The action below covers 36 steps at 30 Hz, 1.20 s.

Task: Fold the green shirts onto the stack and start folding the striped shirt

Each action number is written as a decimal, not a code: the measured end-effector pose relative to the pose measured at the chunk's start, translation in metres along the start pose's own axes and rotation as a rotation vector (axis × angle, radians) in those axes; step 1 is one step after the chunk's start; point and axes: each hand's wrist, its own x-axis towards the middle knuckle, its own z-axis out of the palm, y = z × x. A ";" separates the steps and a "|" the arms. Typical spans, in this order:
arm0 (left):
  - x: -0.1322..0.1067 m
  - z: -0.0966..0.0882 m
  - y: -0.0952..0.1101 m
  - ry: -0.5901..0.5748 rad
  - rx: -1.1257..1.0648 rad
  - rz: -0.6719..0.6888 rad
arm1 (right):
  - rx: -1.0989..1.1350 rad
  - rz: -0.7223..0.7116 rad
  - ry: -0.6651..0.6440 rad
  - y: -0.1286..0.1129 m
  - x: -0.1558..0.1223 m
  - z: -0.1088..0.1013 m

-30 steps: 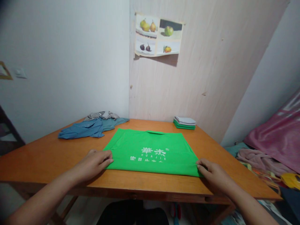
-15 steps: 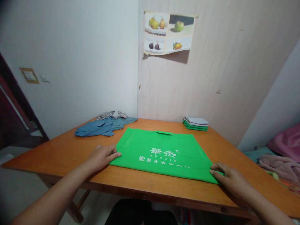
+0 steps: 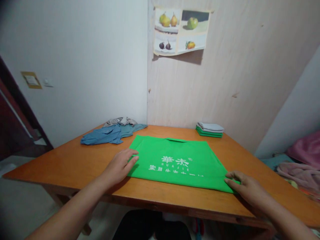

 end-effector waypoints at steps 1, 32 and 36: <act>0.000 0.005 0.002 -0.046 0.006 0.034 | 0.022 0.005 -0.064 -0.001 -0.001 -0.001; 0.021 0.058 0.007 -0.315 0.145 -0.100 | -0.357 0.049 -0.115 -0.045 0.010 0.034; 0.016 0.061 -0.006 -0.326 0.144 -0.129 | -0.398 0.147 -0.181 -0.029 0.011 0.042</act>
